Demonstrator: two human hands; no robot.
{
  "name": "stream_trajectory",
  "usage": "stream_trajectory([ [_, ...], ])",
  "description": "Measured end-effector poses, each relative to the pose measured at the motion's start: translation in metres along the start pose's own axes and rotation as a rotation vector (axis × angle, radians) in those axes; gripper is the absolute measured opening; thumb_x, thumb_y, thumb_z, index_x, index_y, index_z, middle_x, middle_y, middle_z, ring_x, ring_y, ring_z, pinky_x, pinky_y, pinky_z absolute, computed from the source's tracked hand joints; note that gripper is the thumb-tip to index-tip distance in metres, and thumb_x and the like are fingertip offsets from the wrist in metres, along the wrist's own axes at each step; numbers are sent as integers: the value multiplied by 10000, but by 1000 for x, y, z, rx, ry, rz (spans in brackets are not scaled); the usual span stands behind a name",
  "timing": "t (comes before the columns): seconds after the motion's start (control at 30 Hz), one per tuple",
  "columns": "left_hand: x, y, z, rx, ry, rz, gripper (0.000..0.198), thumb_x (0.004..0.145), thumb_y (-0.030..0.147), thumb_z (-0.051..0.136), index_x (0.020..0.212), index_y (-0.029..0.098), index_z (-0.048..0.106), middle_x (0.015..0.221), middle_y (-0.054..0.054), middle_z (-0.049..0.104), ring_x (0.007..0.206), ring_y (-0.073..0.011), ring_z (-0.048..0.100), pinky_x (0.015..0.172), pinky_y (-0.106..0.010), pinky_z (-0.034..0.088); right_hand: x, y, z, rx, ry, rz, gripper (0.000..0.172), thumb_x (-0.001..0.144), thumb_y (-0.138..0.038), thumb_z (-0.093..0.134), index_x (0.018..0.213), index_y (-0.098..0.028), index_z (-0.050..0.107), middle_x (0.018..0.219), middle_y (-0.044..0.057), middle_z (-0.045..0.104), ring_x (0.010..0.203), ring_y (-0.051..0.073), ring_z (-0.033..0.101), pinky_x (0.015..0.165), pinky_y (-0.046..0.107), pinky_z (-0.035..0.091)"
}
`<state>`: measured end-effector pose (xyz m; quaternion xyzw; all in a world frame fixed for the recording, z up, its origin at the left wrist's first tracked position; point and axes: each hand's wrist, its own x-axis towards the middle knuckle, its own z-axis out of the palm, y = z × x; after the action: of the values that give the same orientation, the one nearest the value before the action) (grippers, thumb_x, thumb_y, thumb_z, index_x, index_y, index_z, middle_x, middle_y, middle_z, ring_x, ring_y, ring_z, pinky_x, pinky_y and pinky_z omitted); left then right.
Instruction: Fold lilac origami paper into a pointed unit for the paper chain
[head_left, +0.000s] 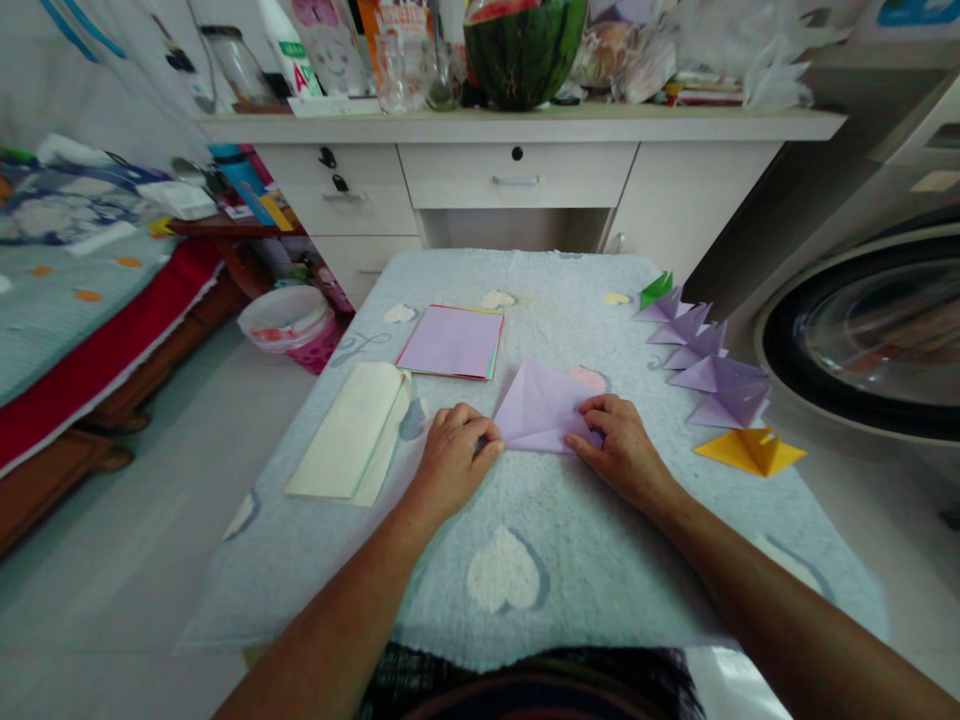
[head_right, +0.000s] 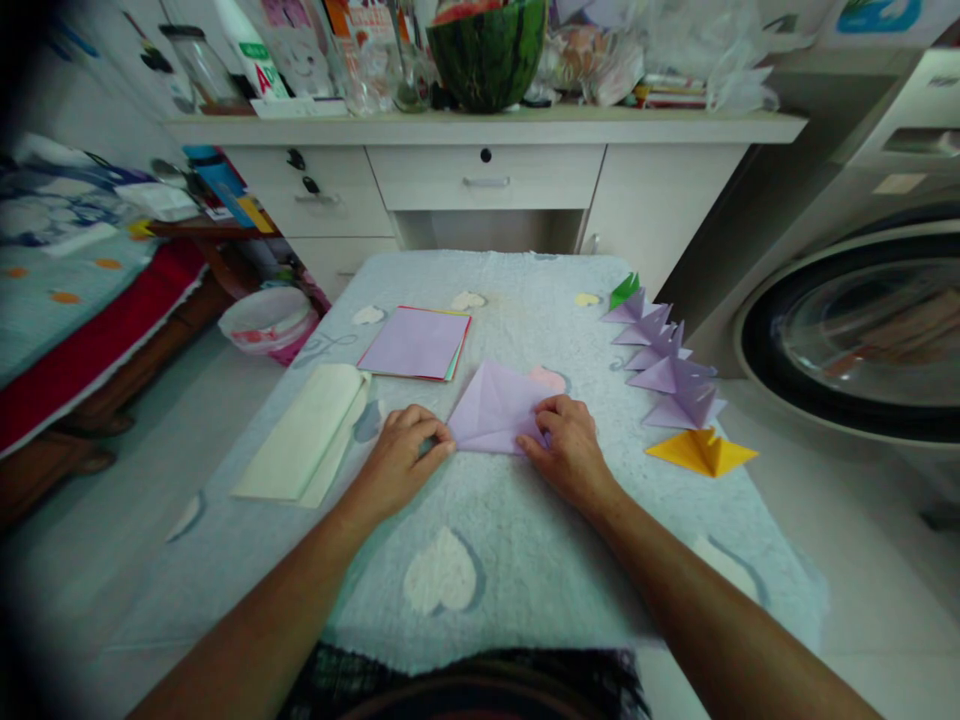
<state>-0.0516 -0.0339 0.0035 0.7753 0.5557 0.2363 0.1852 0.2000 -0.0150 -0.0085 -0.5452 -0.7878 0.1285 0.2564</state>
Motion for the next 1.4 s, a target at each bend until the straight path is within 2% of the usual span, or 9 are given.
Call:
stream_trajectory([
  [0.2, 1, 1, 5, 61, 27, -15, 102, 871, 258, 591, 809, 208, 656, 909, -40, 596, 931, -222, 523, 873, -384, 394, 2, -1, 2, -72, 7, 83, 162, 824, -295, 651, 705, -187, 637, 1053, 95, 627, 997, 262, 539, 886, 430, 395],
  [0.47, 1, 5, 7, 150, 41, -34, 104, 877, 261, 580, 810, 203, 636, 937, -58, 581, 948, -241, 513, 882, -409, 404, 5, -5, 3, -125, 13, 169, 196, 827, -332, 627, 695, -188, 628, 990, 92, 612, 931, 265, 505, 817, 407, 377],
  [0.9, 2, 5, 10, 201, 67, -32, 81, 867, 259, 592, 806, 209, 613, 936, -58, 569, 952, -246, 502, 886, -416, 410, 6, -9, 5, -199, 15, 208, 144, 812, -325, 607, 746, -200, 578, 955, 89, 578, 897, 266, 471, 772, 383, 353],
  [1.17, 2, 5, 10, 222, 58, -37, 91, 867, 262, 582, 803, 207, 616, 935, -59, 569, 940, -241, 504, 878, -415, 411, 4, -7, 9, -218, 76, 219, 204, 809, -332, 596, 942, -177, 574, 977, 98, 569, 918, 272, 469, 781, 380, 354],
  [1.4, 3, 3, 10, 220, 50, -29, 97, 864, 269, 580, 793, 208, 605, 932, -60, 564, 943, -244, 505, 885, -421, 411, 4, -5, 9, -213, 80, 208, 198, 813, -349, 589, 914, -184, 548, 958, 98, 564, 898, 270, 469, 775, 381, 355],
])
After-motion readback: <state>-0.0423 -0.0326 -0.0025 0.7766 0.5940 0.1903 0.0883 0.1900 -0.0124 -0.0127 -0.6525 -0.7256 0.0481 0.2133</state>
